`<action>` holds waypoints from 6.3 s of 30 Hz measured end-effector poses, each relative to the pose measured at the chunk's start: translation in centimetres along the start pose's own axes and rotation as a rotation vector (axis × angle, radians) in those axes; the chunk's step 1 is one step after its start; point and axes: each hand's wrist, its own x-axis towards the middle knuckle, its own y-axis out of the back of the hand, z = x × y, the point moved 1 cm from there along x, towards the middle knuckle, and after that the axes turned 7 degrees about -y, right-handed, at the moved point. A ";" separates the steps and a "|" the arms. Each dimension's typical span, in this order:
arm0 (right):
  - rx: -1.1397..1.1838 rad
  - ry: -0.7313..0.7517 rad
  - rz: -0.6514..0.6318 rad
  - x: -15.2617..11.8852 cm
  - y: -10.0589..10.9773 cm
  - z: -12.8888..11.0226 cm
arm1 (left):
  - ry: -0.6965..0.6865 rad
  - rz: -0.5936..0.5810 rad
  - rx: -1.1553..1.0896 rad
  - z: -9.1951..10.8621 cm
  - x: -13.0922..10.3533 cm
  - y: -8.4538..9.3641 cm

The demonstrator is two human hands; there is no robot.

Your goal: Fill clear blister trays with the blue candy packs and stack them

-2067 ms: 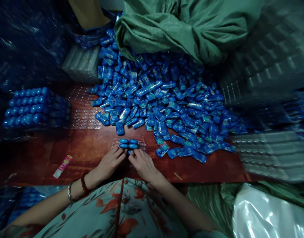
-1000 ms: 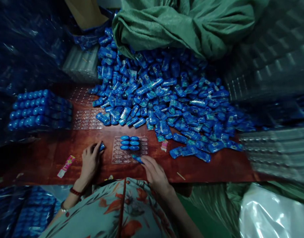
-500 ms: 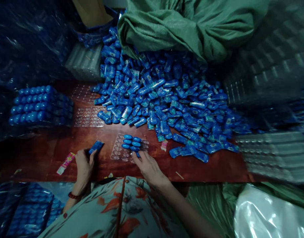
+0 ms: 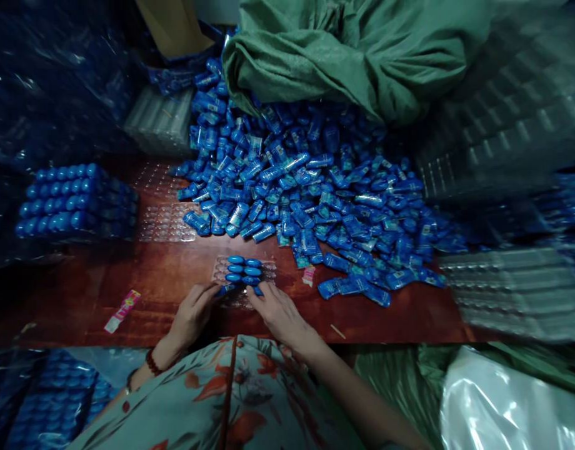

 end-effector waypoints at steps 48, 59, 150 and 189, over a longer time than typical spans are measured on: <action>0.247 -0.386 0.244 1.8 -2.3 1.8 | -0.205 -0.172 0.037 -4.1 6.7 -2.8; 0.321 -0.334 0.288 2.7 -2.5 2.1 | -0.173 -0.197 0.062 -3.4 6.6 -2.7; 0.563 -0.327 0.168 0.5 0.3 2.8 | 0.234 0.202 -0.314 -3.0 1.0 0.7; -0.148 0.031 -0.082 5.2 0.7 -1.9 | -0.255 -0.288 0.241 -1.7 2.7 -0.1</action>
